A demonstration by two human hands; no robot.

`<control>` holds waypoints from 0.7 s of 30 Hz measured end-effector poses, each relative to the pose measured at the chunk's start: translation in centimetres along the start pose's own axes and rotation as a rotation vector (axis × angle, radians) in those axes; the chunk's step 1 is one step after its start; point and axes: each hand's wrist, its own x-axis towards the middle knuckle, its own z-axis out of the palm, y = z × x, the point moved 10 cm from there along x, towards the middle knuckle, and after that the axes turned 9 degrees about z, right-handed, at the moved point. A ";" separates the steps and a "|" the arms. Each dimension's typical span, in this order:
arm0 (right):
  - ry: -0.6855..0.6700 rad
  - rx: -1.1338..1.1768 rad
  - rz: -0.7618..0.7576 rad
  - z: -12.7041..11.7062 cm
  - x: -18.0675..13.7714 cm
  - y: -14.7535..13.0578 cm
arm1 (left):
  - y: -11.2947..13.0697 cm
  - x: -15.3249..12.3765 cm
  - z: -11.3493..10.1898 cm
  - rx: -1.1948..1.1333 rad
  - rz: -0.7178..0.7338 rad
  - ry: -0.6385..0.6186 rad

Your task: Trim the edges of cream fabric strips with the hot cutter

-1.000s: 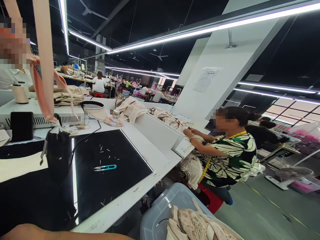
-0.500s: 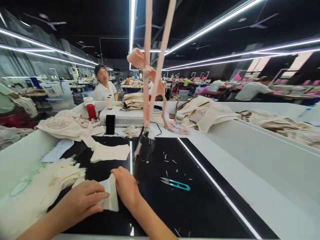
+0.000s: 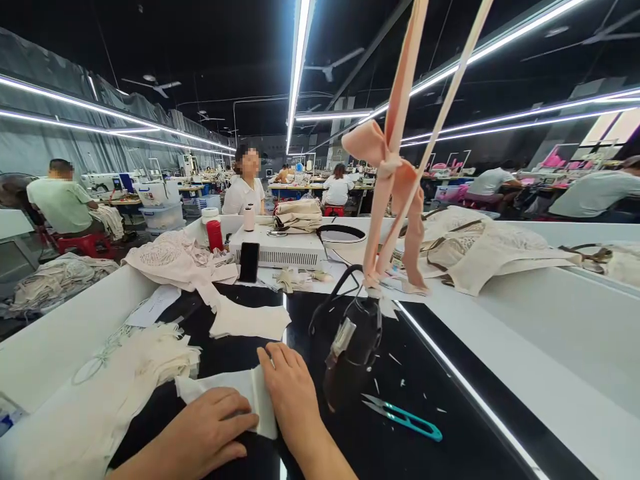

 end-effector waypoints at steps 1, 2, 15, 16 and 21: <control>-0.004 0.012 -0.024 -0.1 -0.3 -0.5 | 0.0 0.0 0.0 0.005 -0.011 -0.007; -0.010 0.018 -0.038 -0.1 -0.5 -0.8 | 0.0 0.0 0.0 0.009 -0.020 -0.012; -0.082 0.174 -0.114 -3.5 -3.3 -4.4 | 0.7 -1.0 -0.4 -0.040 0.028 0.018; -0.074 0.223 -0.137 -4.2 -3.8 -4.9 | 0.7 -1.1 -0.4 -0.053 0.044 0.037; 0.073 0.276 -0.185 -7.8 -6.7 -4.0 | 1.1 -1.4 -1.2 0.043 0.116 0.125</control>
